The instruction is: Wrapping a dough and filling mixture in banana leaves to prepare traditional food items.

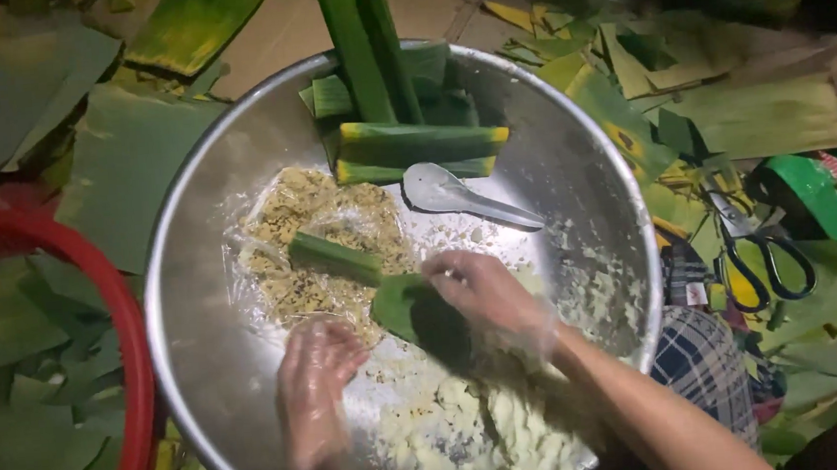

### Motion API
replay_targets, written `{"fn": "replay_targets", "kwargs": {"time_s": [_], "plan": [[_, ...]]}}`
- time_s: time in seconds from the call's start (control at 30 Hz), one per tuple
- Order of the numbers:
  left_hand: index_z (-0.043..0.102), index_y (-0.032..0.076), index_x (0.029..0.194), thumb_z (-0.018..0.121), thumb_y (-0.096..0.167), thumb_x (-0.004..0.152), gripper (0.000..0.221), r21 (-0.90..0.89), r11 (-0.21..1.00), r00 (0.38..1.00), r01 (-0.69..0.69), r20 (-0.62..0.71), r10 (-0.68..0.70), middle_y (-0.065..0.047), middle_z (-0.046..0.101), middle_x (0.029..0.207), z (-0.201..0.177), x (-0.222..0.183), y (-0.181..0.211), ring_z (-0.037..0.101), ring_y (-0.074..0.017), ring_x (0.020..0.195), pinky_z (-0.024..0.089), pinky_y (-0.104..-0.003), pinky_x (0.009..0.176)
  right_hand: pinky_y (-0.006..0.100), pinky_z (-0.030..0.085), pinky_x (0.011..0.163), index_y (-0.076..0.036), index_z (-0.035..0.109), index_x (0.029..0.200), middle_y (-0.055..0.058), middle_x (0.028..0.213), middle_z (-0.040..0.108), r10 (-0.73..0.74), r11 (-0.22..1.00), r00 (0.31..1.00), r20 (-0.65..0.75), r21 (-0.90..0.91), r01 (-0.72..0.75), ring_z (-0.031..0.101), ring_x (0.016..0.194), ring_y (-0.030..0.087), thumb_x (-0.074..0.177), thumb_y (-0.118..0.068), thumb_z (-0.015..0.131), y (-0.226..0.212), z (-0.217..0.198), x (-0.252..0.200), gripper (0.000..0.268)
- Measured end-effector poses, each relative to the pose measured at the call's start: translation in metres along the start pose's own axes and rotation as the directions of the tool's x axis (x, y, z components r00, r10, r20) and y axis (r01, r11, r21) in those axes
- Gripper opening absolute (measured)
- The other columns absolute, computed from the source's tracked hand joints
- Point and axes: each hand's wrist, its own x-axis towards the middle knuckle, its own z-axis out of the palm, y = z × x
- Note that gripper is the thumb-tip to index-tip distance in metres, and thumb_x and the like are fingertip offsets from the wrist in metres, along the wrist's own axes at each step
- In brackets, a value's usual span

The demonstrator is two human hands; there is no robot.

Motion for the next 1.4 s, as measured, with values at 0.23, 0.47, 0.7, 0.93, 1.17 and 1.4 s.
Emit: {"fn": "replay_targets", "kwargs": {"time_s": [0.23, 0.47, 0.7, 0.93, 1.17, 1.4], "plan": [[0.064, 0.004, 0.117, 0.059, 0.006, 0.094, 0.023, 0.338, 0.836, 0.898, -0.432, 0.08, 0.432, -0.013, 0.069, 0.111, 0.002, 0.026, 0.002, 0.069, -0.0261, 0.098, 0.062, -0.041, 0.088, 0.035, 0.061, 0.085, -0.014, 0.063, 0.12, 0.007, 0.104, 0.072, 0.061, 0.871, 0.998, -0.008, -0.489, -0.057, 0.071, 0.087, 0.023, 0.089, -0.02, 0.07, 0.033, 0.024, 0.049, 0.032], [0.07, 0.027, 0.125, 0.079, 0.001, 0.066, 0.066, 0.758, -0.508, 0.593, -0.408, 0.644, 0.484, -0.007, 0.06, 0.136, 0.019, 0.079, 0.008, 0.045, -0.0322, 0.139, 0.031, -0.066, 0.114, 0.024, 0.061, 0.064, -0.015, 0.07, 0.116, 0.006, 0.106, 0.077, 0.164, 0.916, 0.986, -0.014, -0.368, -0.158, 0.064, 0.061, 0.013, 0.095, -0.019, 0.063, 0.007, -0.032, 0.029, 0.023], [0.071, 0.027, 0.127, 0.065, 0.022, 0.097, 0.031, 0.924, -0.037, 0.824, -0.38, 0.356, 0.442, 0.003, 0.076, 0.096, 0.014, 0.08, 0.022, 0.063, -0.0148, 0.061, 0.054, -0.031, 0.055, 0.043, 0.059, 0.092, -0.002, 0.066, 0.113, 0.017, 0.112, 0.07, -0.5, 0.756, 0.839, -0.215, -0.582, 0.301, 0.067, 0.102, 0.032, 0.085, -0.007, 0.071, 0.042, -0.046, 0.014, 0.029], [0.072, 0.011, 0.121, 0.063, 0.011, 0.095, 0.028, 0.66, 0.737, 0.988, -0.145, 0.05, 0.149, -0.012, 0.078, 0.108, 0.041, 0.006, 0.026, 0.076, -0.0223, 0.09, 0.067, -0.036, 0.08, 0.034, 0.068, 0.079, -0.008, 0.055, 0.139, 0.02, 0.13, 0.066, -0.23, 0.935, 0.971, -0.062, 0.264, 0.238, 0.075, 0.098, 0.027, 0.093, -0.03, 0.058, -0.019, 0.012, -0.011, 0.052], [0.075, 0.023, 0.12, 0.064, 0.021, 0.095, 0.027, 0.765, 0.634, 0.993, -0.115, 0.092, 0.069, -0.004, 0.08, 0.096, 0.034, -0.016, 0.026, 0.071, -0.0164, 0.072, 0.057, -0.032, 0.06, 0.034, 0.059, 0.086, 0.0, 0.059, 0.13, 0.014, 0.119, 0.066, -0.416, 0.904, 0.887, -0.199, 0.01, 0.427, 0.066, 0.098, 0.023, 0.09, -0.018, 0.066, -0.03, 0.03, -0.019, 0.045], [0.075, 0.032, 0.124, 0.066, 0.03, 0.095, 0.03, 0.828, 0.561, 1.0, 0.018, -0.016, -0.008, 0.001, 0.079, 0.098, 0.039, -0.019, 0.034, 0.073, -0.015, 0.081, 0.058, -0.031, 0.07, 0.033, 0.053, 0.081, -0.011, 0.068, 0.12, 0.008, 0.109, 0.066, -0.64, 0.729, 0.717, -0.276, -0.514, 0.452, 0.058, 0.093, 0.022, 0.089, -0.019, 0.071, -0.029, 0.029, -0.013, 0.032]]}}
